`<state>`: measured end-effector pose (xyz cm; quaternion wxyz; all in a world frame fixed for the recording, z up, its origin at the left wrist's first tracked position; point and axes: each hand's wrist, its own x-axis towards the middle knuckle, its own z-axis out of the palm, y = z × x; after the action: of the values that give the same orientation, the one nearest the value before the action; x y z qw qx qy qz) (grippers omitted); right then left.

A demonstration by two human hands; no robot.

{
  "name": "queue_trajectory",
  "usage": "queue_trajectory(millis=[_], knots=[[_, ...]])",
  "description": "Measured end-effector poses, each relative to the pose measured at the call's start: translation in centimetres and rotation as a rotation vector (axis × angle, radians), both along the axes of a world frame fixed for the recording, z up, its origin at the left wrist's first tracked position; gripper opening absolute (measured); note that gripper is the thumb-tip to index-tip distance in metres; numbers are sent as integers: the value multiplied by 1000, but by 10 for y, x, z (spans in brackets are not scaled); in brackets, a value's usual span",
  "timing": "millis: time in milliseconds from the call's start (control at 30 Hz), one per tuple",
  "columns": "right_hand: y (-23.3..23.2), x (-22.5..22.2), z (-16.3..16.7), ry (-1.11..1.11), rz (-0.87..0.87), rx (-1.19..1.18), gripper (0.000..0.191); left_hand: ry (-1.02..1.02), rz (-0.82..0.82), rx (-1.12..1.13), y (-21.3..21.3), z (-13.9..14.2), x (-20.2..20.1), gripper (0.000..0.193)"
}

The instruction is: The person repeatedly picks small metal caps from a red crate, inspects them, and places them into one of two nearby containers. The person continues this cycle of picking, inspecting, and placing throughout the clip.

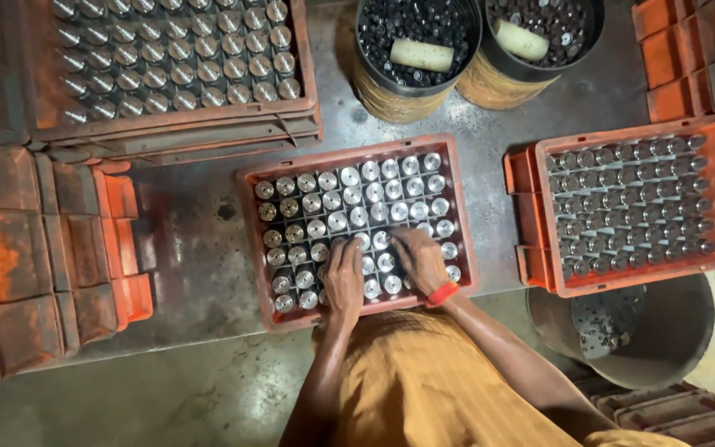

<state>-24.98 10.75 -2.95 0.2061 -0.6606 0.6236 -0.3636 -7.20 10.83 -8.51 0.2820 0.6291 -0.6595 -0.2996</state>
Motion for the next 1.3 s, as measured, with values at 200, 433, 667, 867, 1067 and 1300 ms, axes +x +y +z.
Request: queue_trajectory(millis=[200, 433, 667, 867, 1067, 1300], knots=[[-8, 16, -26, 340, 70, -2, 27, -354, -18, 117, -13, -2, -8, 45], [-13, -31, 5, 64, 157, 133, 22, -118, -76, -162, -28, 14, 32, 39], [5, -21, 15, -637, -155, 398, 29, 525, 174, 305, -15, 34, 27, 49], [28, 7, 5, 18, -10, 287, 39, -176, -96, -35, 5, 6, 20, 56], [29, 2, 12, 87, 77, -19, 32, -41, -107, -99, 33, -2, 20, 42], [39, 7, -11, 283, 130, 160, 34, -354, -45, 118, 38, 7, 9, 48]])
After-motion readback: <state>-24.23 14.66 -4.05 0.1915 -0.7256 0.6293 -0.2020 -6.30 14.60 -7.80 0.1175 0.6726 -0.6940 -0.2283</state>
